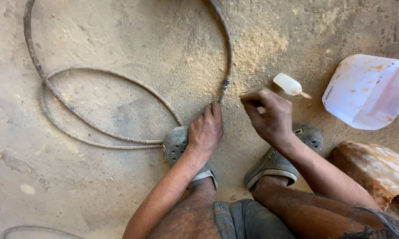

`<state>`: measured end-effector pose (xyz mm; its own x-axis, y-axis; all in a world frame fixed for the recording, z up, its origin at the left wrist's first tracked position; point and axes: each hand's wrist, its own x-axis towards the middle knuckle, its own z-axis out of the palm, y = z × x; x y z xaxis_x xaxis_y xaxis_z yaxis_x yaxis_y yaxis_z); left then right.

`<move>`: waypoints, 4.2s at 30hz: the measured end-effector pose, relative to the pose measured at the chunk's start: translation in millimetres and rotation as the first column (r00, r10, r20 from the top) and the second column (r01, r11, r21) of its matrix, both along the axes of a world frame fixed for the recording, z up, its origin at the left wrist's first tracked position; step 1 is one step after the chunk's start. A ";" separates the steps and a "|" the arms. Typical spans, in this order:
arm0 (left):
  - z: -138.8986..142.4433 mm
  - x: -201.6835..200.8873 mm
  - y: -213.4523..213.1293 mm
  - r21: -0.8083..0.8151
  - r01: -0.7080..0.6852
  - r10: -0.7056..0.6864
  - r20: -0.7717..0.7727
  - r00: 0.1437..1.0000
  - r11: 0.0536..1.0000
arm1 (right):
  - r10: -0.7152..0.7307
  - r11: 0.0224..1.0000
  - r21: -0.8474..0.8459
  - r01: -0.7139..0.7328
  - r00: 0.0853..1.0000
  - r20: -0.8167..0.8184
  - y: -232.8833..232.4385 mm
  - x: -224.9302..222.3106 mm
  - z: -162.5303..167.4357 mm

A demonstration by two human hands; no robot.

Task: The person sits on a concrete floor and repeatedly applies glue from a small bottle to a metal connector on a flexible hose. They then press the hose ends together, hold the joint, and inspect it multiple times. The person wears grey clogs and handles the hose and glue bottle throughout the clip.

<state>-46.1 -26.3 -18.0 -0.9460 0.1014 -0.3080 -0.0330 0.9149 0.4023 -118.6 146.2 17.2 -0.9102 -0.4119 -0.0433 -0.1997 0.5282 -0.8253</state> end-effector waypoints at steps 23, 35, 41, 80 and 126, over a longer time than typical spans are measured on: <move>-2.1 -7.4 26.1 0.361 -0.336 0.244 0.279 0.929 0.870 | -0.154 0.979 0.063 0.192 0.503 0.850 11.7 35.0 -42.7; -6.1 -62.9 -26.0 -0.095 0.383 -0.392 -0.324 0.861 0.919 | -0.198 0.962 0.137 0.237 0.255 0.946 15.2 32.0 -50.3; -11.0 -133.9 -40.4 -0.261 0.658 -0.704 -0.362 0.611 0.706 | -0.024 0.954 0.201 -0.221 0.615 0.788 18.3 25.2 -51.8; -37.0 -77.9 -32.8 0.158 0.327 -0.363 0.357 0.860 0.932 | 0.282 0.550 0.783 -0.289 0.947 0.151 62.1 11.1 -42.2; -27.6 -118.8 -57.1 -0.078 0.530 -0.410 0.543 0.733 0.844 | 0.427 0.744 0.660 -0.105 0.834 -0.350 42.2 5.6 -41.0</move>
